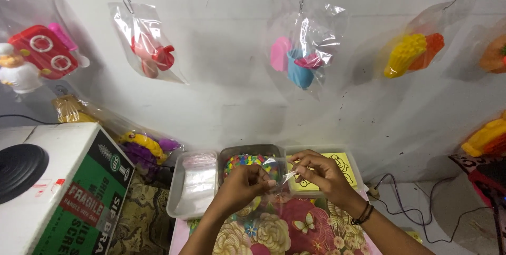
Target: Manually packaging small colorful items into plastic bags and pairing them with yellow cards.
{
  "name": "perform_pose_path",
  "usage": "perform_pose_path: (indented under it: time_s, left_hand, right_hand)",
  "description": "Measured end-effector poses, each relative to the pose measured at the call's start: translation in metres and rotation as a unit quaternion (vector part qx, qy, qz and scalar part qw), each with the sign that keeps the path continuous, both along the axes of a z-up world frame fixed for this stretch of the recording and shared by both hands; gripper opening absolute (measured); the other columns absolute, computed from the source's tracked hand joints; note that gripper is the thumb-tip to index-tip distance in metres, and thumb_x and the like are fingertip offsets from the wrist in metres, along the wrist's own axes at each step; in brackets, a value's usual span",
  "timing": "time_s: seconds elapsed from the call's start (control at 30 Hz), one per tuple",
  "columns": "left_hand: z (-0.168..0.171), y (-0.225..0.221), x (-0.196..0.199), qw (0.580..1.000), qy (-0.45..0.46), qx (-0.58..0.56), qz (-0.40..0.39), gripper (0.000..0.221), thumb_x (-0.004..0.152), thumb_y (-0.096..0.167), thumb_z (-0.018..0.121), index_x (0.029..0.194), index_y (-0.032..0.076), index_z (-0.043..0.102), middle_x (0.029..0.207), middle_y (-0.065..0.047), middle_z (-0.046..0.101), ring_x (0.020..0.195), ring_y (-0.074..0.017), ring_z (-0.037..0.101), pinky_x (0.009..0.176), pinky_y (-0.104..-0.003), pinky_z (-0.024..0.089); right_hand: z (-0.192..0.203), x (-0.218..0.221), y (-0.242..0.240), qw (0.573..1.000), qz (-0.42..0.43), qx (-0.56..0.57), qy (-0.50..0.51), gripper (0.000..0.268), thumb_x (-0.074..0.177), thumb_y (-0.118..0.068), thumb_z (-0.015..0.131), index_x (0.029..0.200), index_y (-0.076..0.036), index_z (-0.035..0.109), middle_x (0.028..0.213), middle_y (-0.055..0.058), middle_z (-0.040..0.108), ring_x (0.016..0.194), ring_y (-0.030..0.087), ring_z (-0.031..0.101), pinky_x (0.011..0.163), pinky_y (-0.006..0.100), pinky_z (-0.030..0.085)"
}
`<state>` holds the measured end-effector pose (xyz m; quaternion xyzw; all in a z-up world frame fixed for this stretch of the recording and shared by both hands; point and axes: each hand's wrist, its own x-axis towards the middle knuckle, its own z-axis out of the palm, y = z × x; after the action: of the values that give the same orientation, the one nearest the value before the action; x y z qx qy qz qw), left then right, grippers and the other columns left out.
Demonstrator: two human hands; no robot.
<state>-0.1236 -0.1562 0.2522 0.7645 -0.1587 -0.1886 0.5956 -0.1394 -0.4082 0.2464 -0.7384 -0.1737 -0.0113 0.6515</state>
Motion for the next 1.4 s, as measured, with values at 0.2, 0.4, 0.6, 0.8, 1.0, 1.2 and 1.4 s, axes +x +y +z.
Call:
perform_pose_path:
  time_s: [0.2, 0.4, 0.6, 0.8, 1.0, 1.2, 1.4]
  left_hand:
    - [0.013, -0.006, -0.001, 0.995, 0.003, 0.089, -0.052, 0.016, 0.088, 0.019, 0.08, 0.083, 0.004, 0.077, 0.072, -0.007, 0.078, 0.056, -0.0096, 0.068, 0.054, -0.022, 0.05]
    - [0.009, -0.009, -0.004, 0.991, -0.011, 0.1, -0.087, 0.026, 0.085, 0.026, 0.081, 0.097, 0.002, 0.082, 0.067, -0.005, 0.073, 0.051, -0.0059, 0.054, 0.049, -0.024, 0.04]
    - [0.017, -0.004, -0.004, 0.991, 0.003, 0.118, -0.07, 0.046, 0.084, 0.032, 0.08, 0.123, 0.009, 0.072, 0.068, -0.003, 0.072, 0.057, -0.0099, 0.061, 0.056, -0.026, 0.041]
    - [0.017, 0.002, -0.004, 0.992, 0.029, 0.113, -0.041, 0.059, 0.082, 0.022, 0.08, 0.136, 0.005, 0.063, 0.088, -0.011, 0.082, 0.072, -0.0146, 0.077, 0.064, -0.028, 0.056]
    - [0.009, 0.009, 0.006, 0.997, 0.017, 0.077, -0.005, 0.032, 0.078, 0.008, 0.085, 0.108, 0.003, 0.077, 0.07, -0.005, 0.071, 0.057, -0.0112, 0.06, 0.054, -0.025, 0.044]
    - [0.013, 0.015, 0.004, 0.992, -0.015, 0.122, 0.007, 0.037, 0.075, 0.012, 0.087, 0.109, 0.004, 0.077, 0.077, -0.005, 0.075, 0.063, -0.0134, 0.068, 0.061, -0.027, 0.054]
    - [0.018, 0.019, -0.005, 0.996, -0.013, 0.081, 0.024, 0.03, 0.076, 0.006, 0.087, 0.103, 0.0, 0.077, 0.07, -0.006, 0.072, 0.056, -0.011, 0.061, 0.054, -0.025, 0.051]
  right_hand:
    - [0.007, -0.004, 0.0, 0.992, 0.04, -0.111, -0.039, 0.025, 0.082, -0.022, 0.064, 0.092, -0.008, 0.081, 0.135, 0.008, 0.068, 0.068, 0.01, 0.053, 0.056, 0.026, 0.037]
    - [-0.009, -0.008, -0.008, 0.975, 0.171, -0.037, 0.137, 0.037, 0.097, -0.022, 0.05, 0.126, -0.003, 0.062, 0.112, 0.014, 0.08, 0.104, 0.025, 0.079, 0.095, 0.039, 0.06]
    - [-0.008, -0.005, -0.01, 0.972, 0.199, -0.039, 0.12, 0.052, 0.099, -0.032, 0.039, 0.135, -0.003, 0.062, 0.133, 0.012, 0.066, 0.103, 0.023, 0.076, 0.096, 0.038, 0.057]
    - [-0.006, -0.005, -0.012, 0.973, 0.158, -0.067, 0.157, 0.058, 0.095, -0.046, 0.037, 0.145, -0.022, 0.054, 0.159, -0.002, 0.049, 0.138, 0.027, 0.059, 0.105, 0.056, 0.055]
    - [-0.006, 0.0, -0.019, 0.982, 0.164, -0.033, 0.089, 0.058, 0.1, -0.037, 0.032, 0.135, 0.001, 0.06, 0.107, 0.017, 0.079, 0.101, 0.026, 0.078, 0.088, 0.039, 0.063]
    - [-0.005, -0.001, -0.03, 0.99, 0.097, -0.055, 0.091, 0.06, 0.099, -0.04, 0.03, 0.121, -0.002, 0.071, 0.11, 0.013, 0.081, 0.093, 0.023, 0.08, 0.083, 0.037, 0.065]
    - [-0.025, 0.016, -0.059, 0.993, -0.022, -0.087, 0.082, 0.046, 0.102, -0.028, 0.041, 0.104, 0.002, 0.076, 0.099, 0.014, 0.081, 0.086, 0.02, 0.077, 0.071, 0.031, 0.062]
